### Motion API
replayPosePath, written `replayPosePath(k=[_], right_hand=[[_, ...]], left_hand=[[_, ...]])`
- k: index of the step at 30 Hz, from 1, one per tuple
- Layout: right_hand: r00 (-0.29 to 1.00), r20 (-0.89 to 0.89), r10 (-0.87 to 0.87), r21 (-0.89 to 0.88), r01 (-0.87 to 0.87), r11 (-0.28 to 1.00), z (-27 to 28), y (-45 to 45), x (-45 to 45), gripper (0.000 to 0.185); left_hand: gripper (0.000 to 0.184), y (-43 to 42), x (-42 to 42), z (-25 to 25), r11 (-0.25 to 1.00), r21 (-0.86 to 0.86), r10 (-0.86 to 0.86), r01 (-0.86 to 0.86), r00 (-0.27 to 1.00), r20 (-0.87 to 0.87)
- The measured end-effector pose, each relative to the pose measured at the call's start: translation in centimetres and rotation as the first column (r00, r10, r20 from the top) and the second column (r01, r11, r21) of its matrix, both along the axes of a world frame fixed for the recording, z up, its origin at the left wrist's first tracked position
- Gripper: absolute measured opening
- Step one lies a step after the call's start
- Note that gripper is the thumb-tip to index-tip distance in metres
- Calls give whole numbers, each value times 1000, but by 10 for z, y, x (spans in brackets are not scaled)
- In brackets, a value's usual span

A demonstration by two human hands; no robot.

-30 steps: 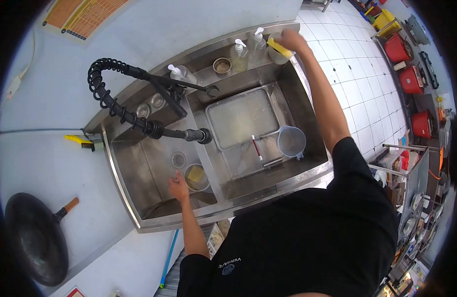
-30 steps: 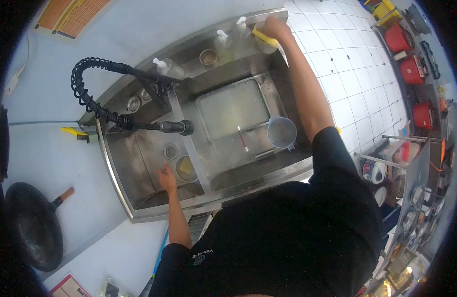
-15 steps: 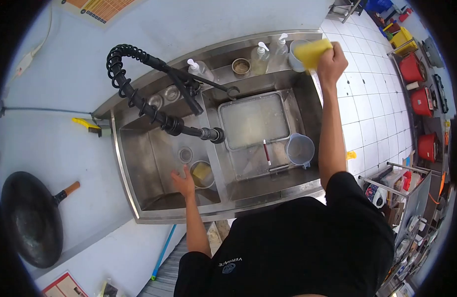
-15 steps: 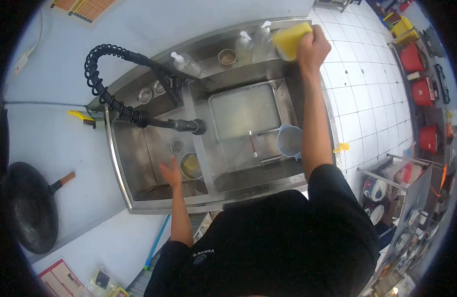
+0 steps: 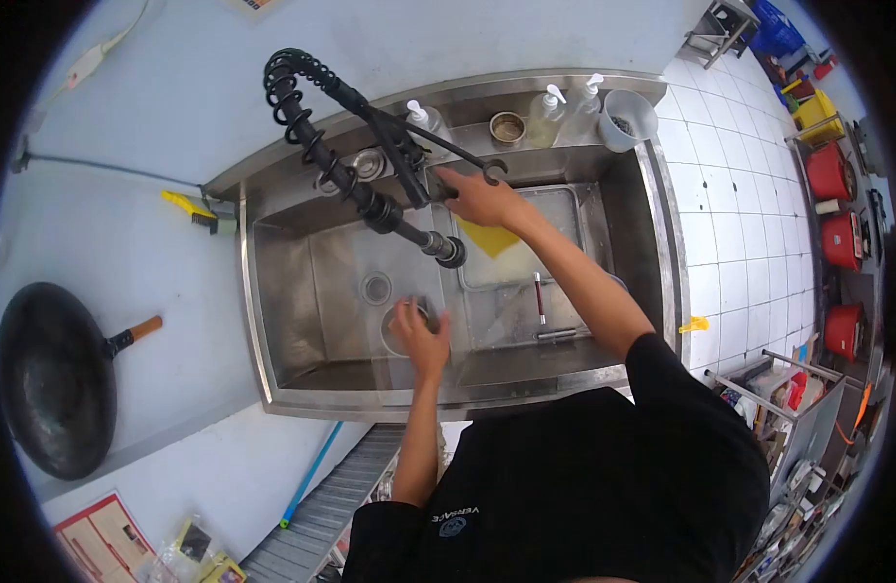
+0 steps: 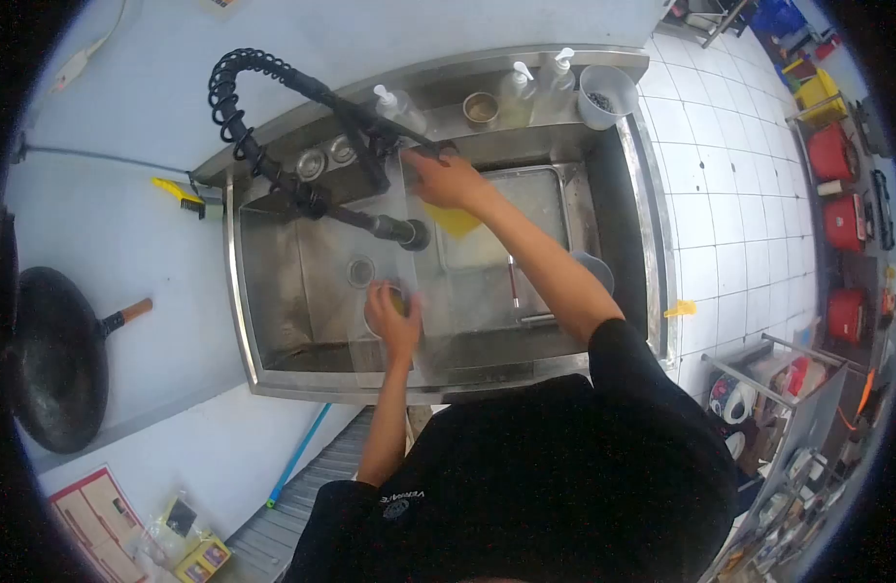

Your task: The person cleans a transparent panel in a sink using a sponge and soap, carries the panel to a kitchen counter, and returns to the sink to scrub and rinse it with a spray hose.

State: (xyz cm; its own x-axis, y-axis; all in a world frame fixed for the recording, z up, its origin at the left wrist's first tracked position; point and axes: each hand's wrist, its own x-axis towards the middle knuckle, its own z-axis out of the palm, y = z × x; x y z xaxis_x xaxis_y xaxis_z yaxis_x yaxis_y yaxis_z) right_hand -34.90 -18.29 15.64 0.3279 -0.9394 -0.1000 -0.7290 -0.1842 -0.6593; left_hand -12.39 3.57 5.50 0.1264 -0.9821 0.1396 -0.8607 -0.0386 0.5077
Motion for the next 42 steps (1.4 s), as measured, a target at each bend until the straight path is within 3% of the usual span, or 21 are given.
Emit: replayPosePath(k=[2,5,8,12,15,18,21,24,27,30,33,34,37,40,42], right_hand=[[1000,7,12,-60,-12,998,-43,-39,20,53],[990,128,54,-327,-9,945,-52,-63,37,43],[987,-108,117,-126,-131,983,-35,-70,47,32],[950,-191,249,-190,-284,940,-66,-69,44,27],[996,-44,77,-126,-82,989,-16,-35,28,26],[999,6,54,-180,-52,982,-11,-7,5,29],[997,35,70,-237,-60,970,-12,-4,-6,32],[980,-159,119,-22,-124,992,-2,-2,-10,40],[936,-178,303,44,-300,953,20,37,-21,51],[939,111,326,-180,-304,936,41,63,-17,60],[889,406,209,264,-333,905,80,55,3,60],[853,445,271,162,-375,913,81,53,12,49],[755,594,276,96,-408,908,79,52,40,35],[794,514,324,111,-436,893,87,51,54,26],[801,525,289,-5,-337,942,90,56,63,26]], left_hand=[[73,2,-18,1,997,14,-73,73,997,-12],[75,6,-40,7,986,59,-157,155,987,27],[79,16,-49,-3,973,131,-206,192,974,97],[81,20,-52,-11,972,115,-222,205,962,159],[82,20,-51,-7,971,135,-216,197,966,141],[83,25,-52,-11,973,146,-200,179,969,145],[83,24,-55,-14,973,156,-197,171,965,171],[83,22,-52,-13,970,162,-208,180,962,178],[82,26,-51,-15,978,125,-184,165,970,160],[79,51,-61,-17,981,115,-174,158,975,140],[77,60,-68,-19,976,113,-206,189,963,171],[78,61,-71,-18,975,112,-208,190,962,176],[77,59,-73,-21,980,65,-199,190,958,207],[77,66,-74,-22,982,58,-186,178,965,186],[77,66,-74,-26,983,48,-180,174,967,178]])
